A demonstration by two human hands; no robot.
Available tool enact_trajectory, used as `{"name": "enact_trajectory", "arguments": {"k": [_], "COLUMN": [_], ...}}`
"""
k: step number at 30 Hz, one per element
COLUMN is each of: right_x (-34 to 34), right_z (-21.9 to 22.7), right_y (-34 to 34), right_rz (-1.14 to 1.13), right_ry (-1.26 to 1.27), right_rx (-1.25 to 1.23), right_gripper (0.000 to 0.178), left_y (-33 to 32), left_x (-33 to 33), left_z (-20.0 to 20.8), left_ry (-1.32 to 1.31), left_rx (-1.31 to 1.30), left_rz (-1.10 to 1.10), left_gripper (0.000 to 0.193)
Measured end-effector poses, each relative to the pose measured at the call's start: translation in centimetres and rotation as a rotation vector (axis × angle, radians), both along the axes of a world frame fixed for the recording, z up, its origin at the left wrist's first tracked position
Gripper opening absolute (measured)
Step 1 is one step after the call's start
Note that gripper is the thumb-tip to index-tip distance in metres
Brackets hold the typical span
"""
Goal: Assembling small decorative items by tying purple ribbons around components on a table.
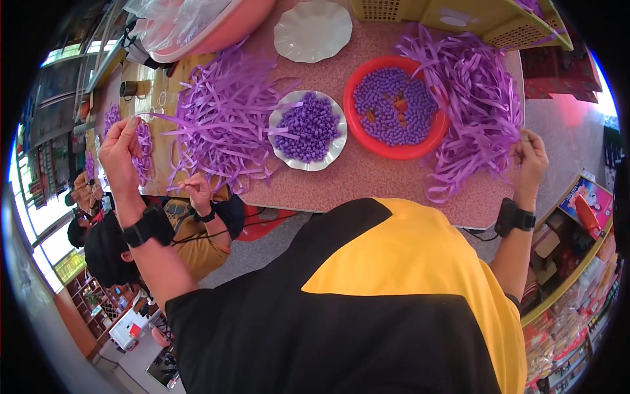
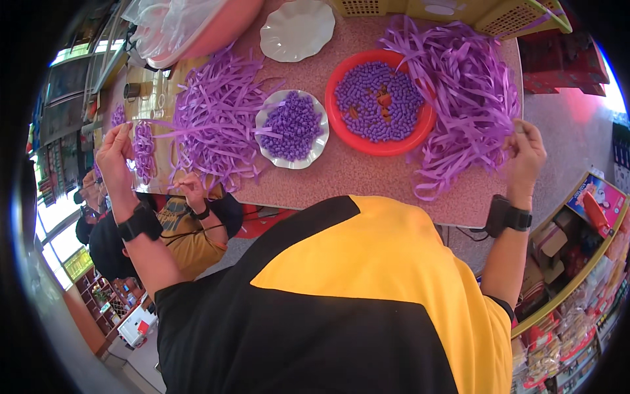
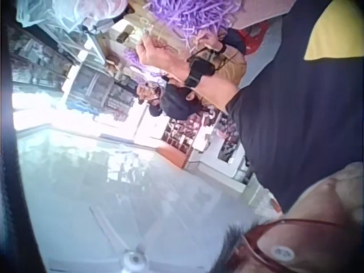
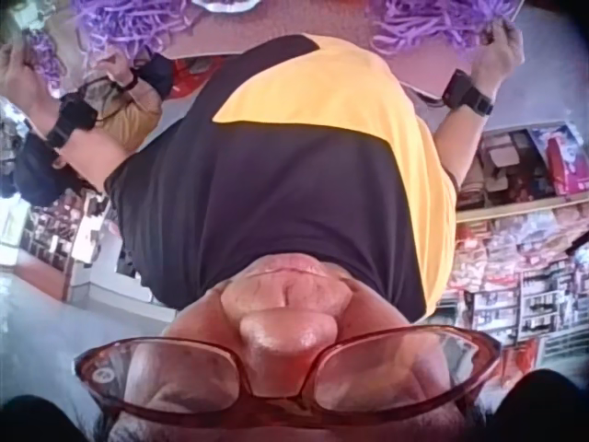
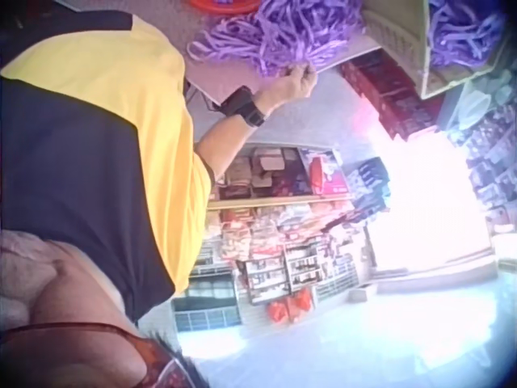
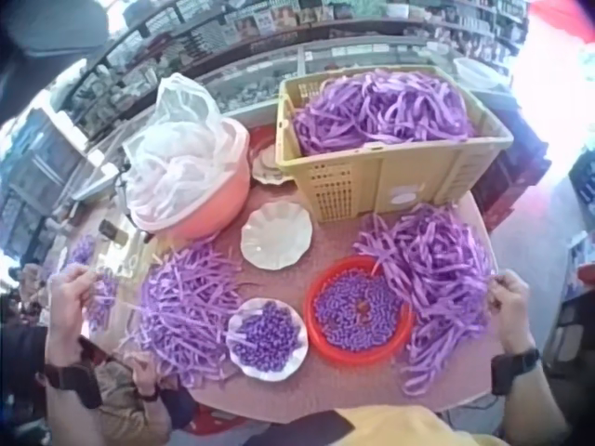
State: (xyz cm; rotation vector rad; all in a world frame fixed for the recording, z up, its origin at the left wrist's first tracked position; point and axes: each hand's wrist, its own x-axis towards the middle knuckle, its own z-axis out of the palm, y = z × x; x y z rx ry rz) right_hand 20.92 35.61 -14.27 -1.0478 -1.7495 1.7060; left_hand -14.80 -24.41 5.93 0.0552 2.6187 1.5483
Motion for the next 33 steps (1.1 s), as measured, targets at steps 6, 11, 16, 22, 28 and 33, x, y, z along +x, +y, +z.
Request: {"name": "enact_trajectory", "arguments": {"k": [6, 11, 16, 22, 28, 33], "right_x": [1.0, -1.6, -3.0, -2.1, -0.2, 1.1], "right_z": [2.5, 4.5, 8.8, 8.4, 5.4, 4.2], "right_y": [0.6, -5.7, -8.1, -9.1, -11.3, -11.2], "right_rz": [0.196, 0.546, 0.419, 0.489, 0.557, 0.526], "right_ry": [-0.191, -0.146, -0.027, -0.082, -0.132, -0.121], "right_rx": [0.121, 0.351, 0.664, 0.435, 0.344, 0.260], "right_gripper": [0.018, 0.018, 0.020, 0.021, 0.017, 0.017], "left_y": [-3.4, 3.2, 14.2, 24.3, 29.1, 31.0], "left_x": [-4.8, -0.8, 6.9, 13.7, 14.5, 15.3], "left_z": [-5.8, -12.3, -18.6, -23.6, -25.1, -25.7], "left_ry": [0.053, 0.742, 0.487, 0.433, 0.449, 0.534], "left_rx": [-0.685, -1.264, -0.527, -0.289, -0.385, -0.416], "left_rz": [-0.100, -0.307, -0.623, -0.707, -0.715, -0.792], "left_gripper": [0.021, 0.020, 0.008, 0.010, 0.019, 0.017]}}
